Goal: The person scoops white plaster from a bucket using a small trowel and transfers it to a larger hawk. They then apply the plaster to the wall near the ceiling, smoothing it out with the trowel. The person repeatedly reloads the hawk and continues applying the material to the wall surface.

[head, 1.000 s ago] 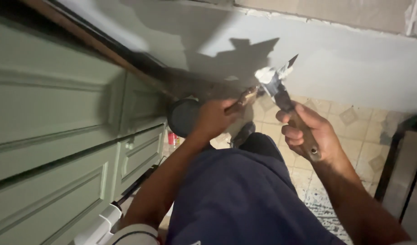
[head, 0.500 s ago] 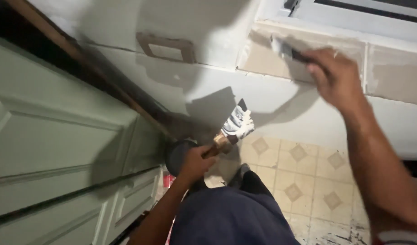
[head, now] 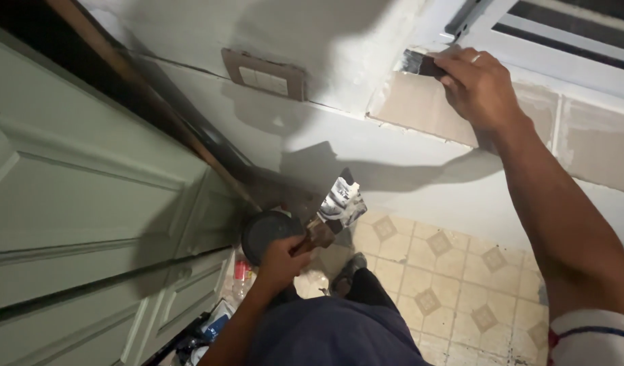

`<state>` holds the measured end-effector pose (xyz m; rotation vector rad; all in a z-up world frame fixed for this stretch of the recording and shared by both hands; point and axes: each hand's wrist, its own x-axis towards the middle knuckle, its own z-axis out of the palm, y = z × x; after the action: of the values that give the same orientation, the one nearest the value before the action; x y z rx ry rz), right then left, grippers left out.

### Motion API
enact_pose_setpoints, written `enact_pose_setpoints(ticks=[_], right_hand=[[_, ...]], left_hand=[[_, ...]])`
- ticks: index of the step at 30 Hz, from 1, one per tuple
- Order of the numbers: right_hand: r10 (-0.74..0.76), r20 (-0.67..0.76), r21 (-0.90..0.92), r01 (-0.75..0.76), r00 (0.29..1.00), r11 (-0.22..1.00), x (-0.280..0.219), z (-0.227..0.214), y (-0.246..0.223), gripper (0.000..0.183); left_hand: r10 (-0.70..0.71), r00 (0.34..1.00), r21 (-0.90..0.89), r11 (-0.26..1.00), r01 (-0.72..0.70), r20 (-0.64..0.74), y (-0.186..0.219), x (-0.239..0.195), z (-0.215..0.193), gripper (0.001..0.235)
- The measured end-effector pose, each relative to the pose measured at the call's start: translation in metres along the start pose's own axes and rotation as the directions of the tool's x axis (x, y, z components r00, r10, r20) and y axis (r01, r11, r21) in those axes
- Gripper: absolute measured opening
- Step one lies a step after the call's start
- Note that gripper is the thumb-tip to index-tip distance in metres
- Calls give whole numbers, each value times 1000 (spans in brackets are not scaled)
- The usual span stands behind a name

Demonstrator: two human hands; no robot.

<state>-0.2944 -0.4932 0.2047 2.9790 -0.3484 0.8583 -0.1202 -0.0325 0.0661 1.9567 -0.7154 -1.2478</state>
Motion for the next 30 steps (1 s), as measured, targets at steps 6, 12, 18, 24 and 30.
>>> enact_pose_setpoints(ticks=[6, 12, 18, 24, 30], right_hand=[[1, 61, -28, 1, 998, 1000, 12, 8, 7, 37], [-45, 52, -94, 49, 998, 994, 14, 14, 7, 36], [-42, 138, -331, 86, 989, 940, 35, -3, -14, 25], [-92, 186, -465, 170, 978, 869, 46, -17, -18, 15], [85, 364, -510, 122, 927, 852, 40, -29, -11, 29]], left_hand=[[-133, 991, -29, 991, 133, 11, 32, -12, -7, 51], [-116, 993, -9, 993, 116, -9, 24, -6, -7, 57], [-69, 997, 91, 993, 70, -21, 7, 10, 0, 61], [-76, 997, 106, 991, 75, 11, 28, 9, 2, 56], [-134, 990, 42, 990, 133, 44, 39, 8, 3, 49]])
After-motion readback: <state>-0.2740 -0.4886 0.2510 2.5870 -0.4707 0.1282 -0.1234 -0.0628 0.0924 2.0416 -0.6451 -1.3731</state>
